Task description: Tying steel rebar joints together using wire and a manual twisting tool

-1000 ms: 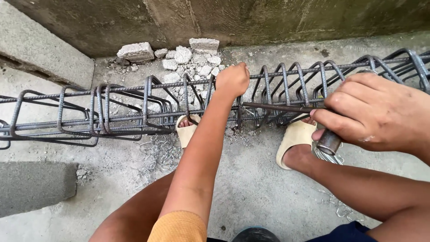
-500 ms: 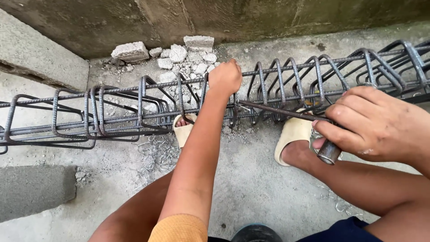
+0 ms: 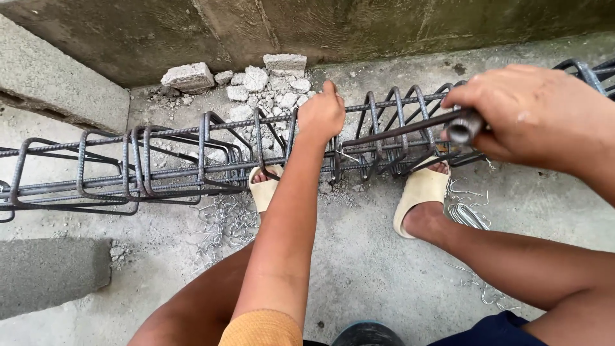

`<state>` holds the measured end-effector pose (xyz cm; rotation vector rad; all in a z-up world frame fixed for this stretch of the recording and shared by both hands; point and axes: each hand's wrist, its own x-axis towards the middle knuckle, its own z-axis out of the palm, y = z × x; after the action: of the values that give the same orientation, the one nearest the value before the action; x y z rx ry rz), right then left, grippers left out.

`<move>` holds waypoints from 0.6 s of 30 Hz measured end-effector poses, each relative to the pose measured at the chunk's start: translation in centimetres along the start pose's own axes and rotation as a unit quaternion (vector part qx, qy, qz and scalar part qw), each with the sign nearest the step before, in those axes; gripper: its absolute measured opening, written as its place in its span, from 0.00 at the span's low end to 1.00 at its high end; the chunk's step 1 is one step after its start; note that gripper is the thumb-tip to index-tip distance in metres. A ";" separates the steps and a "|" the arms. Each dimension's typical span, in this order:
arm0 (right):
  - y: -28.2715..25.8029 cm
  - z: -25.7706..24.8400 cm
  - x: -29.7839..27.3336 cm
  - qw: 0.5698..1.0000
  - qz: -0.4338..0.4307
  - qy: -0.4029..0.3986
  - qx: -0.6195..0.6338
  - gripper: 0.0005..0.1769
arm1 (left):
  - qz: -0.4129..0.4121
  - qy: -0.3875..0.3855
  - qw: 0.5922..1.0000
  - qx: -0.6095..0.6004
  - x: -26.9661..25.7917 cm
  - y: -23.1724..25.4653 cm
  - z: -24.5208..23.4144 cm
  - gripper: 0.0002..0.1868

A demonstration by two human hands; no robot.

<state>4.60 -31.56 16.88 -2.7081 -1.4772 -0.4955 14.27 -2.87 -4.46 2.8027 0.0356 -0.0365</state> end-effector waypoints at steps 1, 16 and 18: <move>0.0 -0.2 0.5 0.993 0.087 -0.074 -0.020 0.18 | -0.007 0.000 1.000 -0.002 -0.1 0.1 -0.2 0.15; 7.2 4.8 1.7 0.948 0.288 -0.117 0.074 0.18 | -0.001 -0.001 1.000 0.002 -0.2 0.0 -0.3 0.17; 7.8 5.1 2.8 0.947 0.285 -0.135 0.064 0.18 | -0.008 -0.013 1.000 0.003 -0.3 -0.1 -0.1 0.18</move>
<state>13.74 -32.77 13.92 -2.9825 -0.6468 -0.0009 13.99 -2.78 -4.37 2.8065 0.0516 -0.0776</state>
